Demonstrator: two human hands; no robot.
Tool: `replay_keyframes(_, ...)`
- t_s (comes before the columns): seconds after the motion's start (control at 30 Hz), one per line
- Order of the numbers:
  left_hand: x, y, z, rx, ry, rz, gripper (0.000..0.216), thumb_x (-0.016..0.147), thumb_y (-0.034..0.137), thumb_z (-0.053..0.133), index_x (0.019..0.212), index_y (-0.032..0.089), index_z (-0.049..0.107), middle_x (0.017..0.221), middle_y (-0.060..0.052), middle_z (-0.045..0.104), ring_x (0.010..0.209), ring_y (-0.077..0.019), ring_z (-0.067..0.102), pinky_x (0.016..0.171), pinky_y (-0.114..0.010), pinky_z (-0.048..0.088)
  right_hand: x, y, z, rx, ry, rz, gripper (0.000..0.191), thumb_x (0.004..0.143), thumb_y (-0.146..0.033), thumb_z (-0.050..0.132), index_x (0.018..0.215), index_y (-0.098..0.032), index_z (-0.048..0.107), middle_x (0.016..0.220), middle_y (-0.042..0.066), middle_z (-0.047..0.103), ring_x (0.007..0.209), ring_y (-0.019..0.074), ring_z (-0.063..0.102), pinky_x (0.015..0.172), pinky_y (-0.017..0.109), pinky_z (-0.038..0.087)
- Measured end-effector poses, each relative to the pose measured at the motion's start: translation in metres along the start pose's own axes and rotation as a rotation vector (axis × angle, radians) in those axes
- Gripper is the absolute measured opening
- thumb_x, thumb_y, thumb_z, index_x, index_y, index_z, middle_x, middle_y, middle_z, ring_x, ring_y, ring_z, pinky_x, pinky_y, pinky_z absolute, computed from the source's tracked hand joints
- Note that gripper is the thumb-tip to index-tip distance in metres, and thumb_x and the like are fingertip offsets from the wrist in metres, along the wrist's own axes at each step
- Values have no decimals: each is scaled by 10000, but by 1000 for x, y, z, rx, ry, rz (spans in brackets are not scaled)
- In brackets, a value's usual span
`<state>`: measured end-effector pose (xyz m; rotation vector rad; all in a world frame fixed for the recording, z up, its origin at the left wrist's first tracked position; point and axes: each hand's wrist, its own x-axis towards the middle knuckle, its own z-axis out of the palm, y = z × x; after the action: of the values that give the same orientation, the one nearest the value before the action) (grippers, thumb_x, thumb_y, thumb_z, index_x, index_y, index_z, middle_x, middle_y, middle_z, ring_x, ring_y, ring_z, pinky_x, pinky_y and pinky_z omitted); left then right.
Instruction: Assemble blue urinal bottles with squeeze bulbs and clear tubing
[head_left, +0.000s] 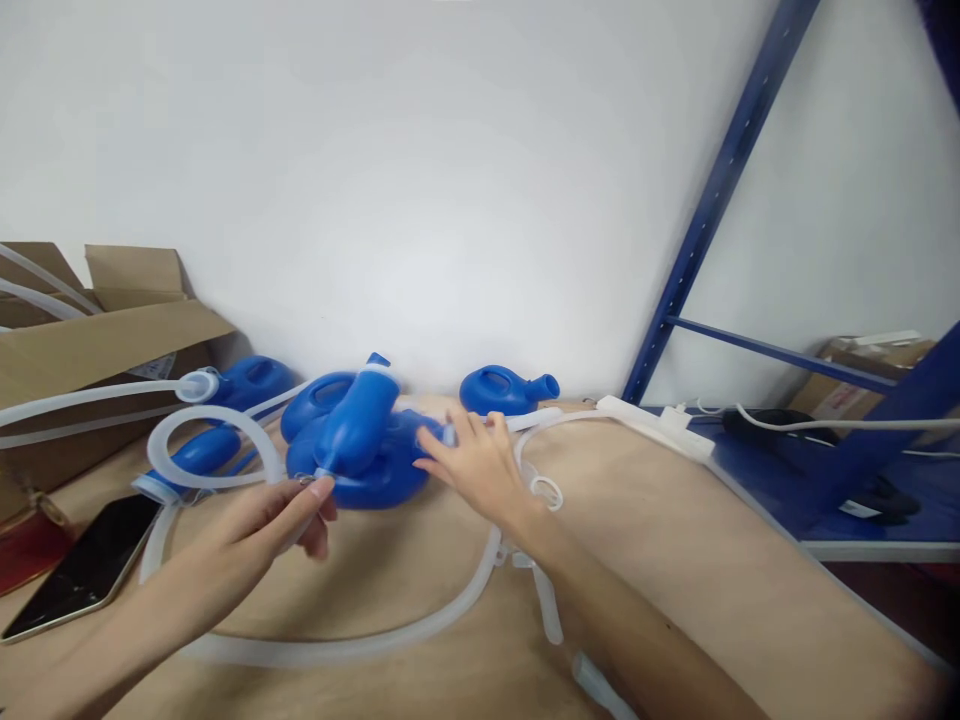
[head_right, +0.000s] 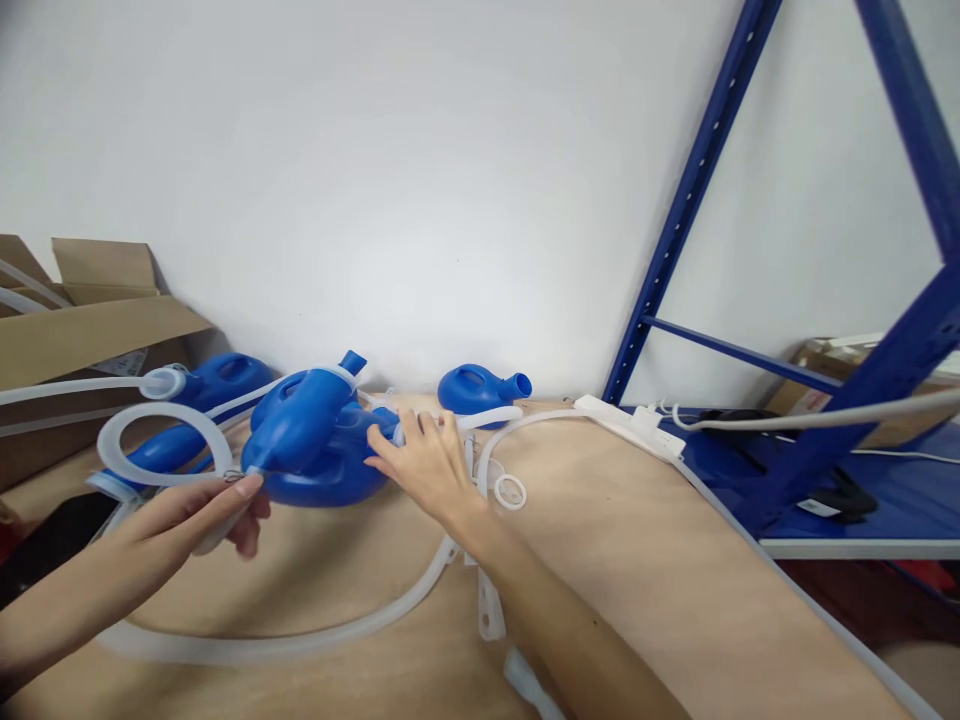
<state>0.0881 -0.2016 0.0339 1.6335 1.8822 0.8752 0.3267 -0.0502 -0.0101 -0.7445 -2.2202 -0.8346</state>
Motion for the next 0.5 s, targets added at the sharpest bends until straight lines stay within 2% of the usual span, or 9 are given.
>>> replay_keyframes(0.03, 4, -4, -2, 48, 42, 70, 618, 891, 785, 467, 939, 231, 734, 925, -78, 769, 872, -263, 706, 756, -323, 584, 2, 7, -5, -15, 69, -3, 330, 1046, -528, 535, 1189, -269, 681, 1178, 144, 686, 942, 242, 584, 841, 413, 337)
replay_keyframes(0.1, 11, -11, -4, 170, 183, 243, 592, 832, 739, 627, 1183, 266, 673, 1329, -109, 676, 1034, -308, 699, 751, -349, 607, 7, 18, -19, -34, 200, -1, 289, 1054, -482, 553, 1090, -232, 691, 1145, 132, 697, 923, 222, 582, 848, 402, 334)
replay_keyframes(0.17, 18, -12, -3, 287, 371, 451, 754, 743, 678, 773, 1346, 295, 530, 1488, -143, 537, 1127, -355, 670, 798, -420, 622, 10, 26, -35, -47, 302, 7, 244, 1046, -446, 588, 1029, -224, 687, 1112, 114, 703, 879, 204, 572, 852, 394, 346)
replay_keyframes(0.23, 22, -6, 0, 322, 521, 601, 865, 738, 602, 829, 1436, 321, 402, 1469, -148, 523, 1152, -365, 660, 860, -476, 617, 12, 31, -50, -54, 391, 6, 219, 1022, -442, 632, 997, -231, 680, 1104, 104, 696, 871, 201, 567, 853, 389, 366)
replay_keyframes(0.3, 25, 4, 1, 266, 588, 682, 900, 775, 537, 837, 1498, 366, 330, 1404, -109, 563, 1135, -342, 675, 886, -475, 612, 13, 36, -64, -51, 474, 9, 208, 998, -447, 669, 982, -240, 669, 1108, 102, 674, 884, 202, 564, 845, 384, 391)
replay_keyframes(0.4, 30, 21, -4, 155, 576, 745, 852, 796, 479, 845, 1500, 411, 370, 1327, -47, 617, 1154, -307, 679, 933, -431, 602, 12, 46, -81, -31, 567, 31, 181, 984, -427, 693, 988, -252, 649, 1112, 106, 629, 895, 203, 559, 809, 375, 431)
replay_keyframes(0.5, 39, 36, -15, 211, 490, 828, 679, 813, 463, 820, 1408, 334, 520, 1391, -58, 614, 1285, -326, 609, 1055, -442, 547, 10, 55, -92, 4, 630, 31, 153, 966, -396, 718, 999, -264, 648, 1118, 101, 605, 898, 210, 565, 779, 380, 461)
